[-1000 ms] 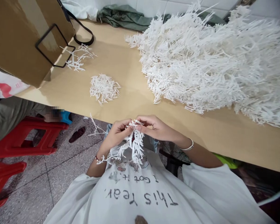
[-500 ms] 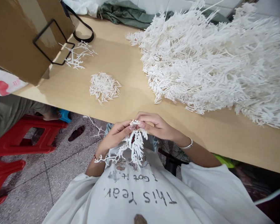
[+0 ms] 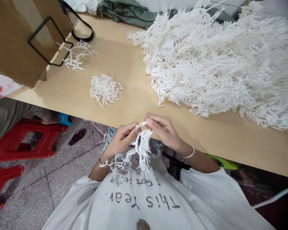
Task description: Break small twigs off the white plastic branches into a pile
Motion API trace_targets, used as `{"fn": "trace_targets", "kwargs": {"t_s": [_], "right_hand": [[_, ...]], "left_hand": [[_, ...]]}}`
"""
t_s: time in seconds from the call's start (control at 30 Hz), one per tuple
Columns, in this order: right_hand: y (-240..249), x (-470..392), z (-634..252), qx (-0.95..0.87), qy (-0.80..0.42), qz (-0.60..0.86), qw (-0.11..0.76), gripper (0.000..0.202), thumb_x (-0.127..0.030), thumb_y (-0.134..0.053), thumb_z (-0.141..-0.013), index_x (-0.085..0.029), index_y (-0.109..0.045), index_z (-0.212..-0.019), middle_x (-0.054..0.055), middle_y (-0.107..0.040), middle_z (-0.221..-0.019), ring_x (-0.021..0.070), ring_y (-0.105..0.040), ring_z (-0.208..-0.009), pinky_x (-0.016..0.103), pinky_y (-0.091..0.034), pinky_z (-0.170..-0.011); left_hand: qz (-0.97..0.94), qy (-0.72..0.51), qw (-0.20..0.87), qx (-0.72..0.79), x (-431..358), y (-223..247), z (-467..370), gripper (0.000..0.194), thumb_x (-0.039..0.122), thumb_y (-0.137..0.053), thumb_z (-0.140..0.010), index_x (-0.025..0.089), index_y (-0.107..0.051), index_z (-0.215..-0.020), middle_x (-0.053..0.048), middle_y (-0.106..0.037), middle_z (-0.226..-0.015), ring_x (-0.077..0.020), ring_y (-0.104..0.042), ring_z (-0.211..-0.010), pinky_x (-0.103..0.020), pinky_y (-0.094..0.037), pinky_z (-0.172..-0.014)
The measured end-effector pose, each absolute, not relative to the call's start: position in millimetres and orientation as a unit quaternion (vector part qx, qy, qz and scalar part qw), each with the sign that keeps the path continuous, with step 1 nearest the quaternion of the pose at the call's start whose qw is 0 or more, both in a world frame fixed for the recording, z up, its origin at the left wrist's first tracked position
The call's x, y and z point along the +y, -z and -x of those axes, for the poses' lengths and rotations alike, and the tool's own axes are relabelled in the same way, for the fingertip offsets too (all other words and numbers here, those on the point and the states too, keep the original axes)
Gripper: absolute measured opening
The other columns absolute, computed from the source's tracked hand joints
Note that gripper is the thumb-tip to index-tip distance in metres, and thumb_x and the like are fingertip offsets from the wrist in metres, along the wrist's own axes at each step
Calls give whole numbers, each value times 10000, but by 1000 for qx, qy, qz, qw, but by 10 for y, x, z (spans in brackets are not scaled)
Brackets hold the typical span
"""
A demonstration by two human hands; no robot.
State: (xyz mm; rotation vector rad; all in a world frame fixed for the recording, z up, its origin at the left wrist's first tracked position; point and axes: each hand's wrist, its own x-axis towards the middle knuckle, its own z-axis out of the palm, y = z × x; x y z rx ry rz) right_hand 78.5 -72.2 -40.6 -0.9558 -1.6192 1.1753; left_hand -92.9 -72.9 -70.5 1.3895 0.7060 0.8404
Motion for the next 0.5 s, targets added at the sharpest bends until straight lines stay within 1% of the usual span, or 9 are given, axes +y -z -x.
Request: {"fn": "trace_targets", "kwargs": {"t_s": [0.1, 0.2, 0.27, 0.33, 0.4, 0.43, 0.5], "right_hand": [[382, -772, -730, -561, -576, 390, 448, 383, -267, -439, -923, -176, -361, -559, -41, -320, -564, 79, -331, -537, 249, -290, -547], [357, -782, -678, -478, -652, 396, 436, 406, -301, -454, -904, -185, -314, -541, -41, -299, -548, 86, -321, -527, 255, -287, -532], [307, -731, -712, -454, -670, 394, 436, 415, -344, -454, -896, -194, -296, -543, -41, -280, -538, 93, -312, -517, 260, -297, -521], [227, -633, -827, -463, -632, 391, 483, 429, -384, -450, -892, -203, -266, -549, -45, -235, -526, 100, -275, -501, 265, -301, -509], [147, -527, -984, -483, -537, 404, 562, 434, -396, -417, -909, -208, -236, -562, -42, -196, -534, 108, -235, -498, 271, -293, -501], [120, -484, -1053, -498, -512, 418, 561, 431, -391, -382, -927, -209, -229, -567, -42, -184, -537, 109, -214, -491, 274, -283, -492], [113, -427, -1127, -551, -495, 436, 511, 406, -395, -345, -946, -212, -268, -591, -38, -216, -552, 107, -241, -491, 271, -283, -487]], "left_hand": [[-614, -354, 643, 290, -715, 673, 921, 308, 364, -443, -907, 172, -409, -669, 48, -288, -576, -66, -239, -510, -239, -201, -483], [-607, -346, 652, 295, -719, 650, 947, 301, 373, -459, -897, 172, -421, -676, 46, -288, -583, -68, -248, -519, -238, -202, -483], [-598, -339, 661, 301, -745, 632, 1007, 319, 384, -464, -892, 171, -418, -659, 45, -294, -574, -69, -250, -513, -236, -207, -478], [-592, -329, 666, 313, -785, 612, 1100, 343, 393, -463, -889, 169, -415, -634, 44, -302, -558, -69, -245, -497, -235, -207, -467], [-581, -327, 663, 340, -821, 594, 1193, 353, 402, -456, -891, 166, -437, -629, 42, -322, -549, -68, -246, -484, -234, -214, -461], [-570, -330, 660, 360, -831, 588, 1226, 352, 408, -453, -891, 165, -455, -637, 40, -340, -551, -68, -256, -483, -233, -221, -461], [-547, -342, 656, 392, -831, 582, 1250, 347, 420, -461, -886, 165, -483, -653, 35, -377, -558, -70, -284, -487, -228, -237, -464]]}}
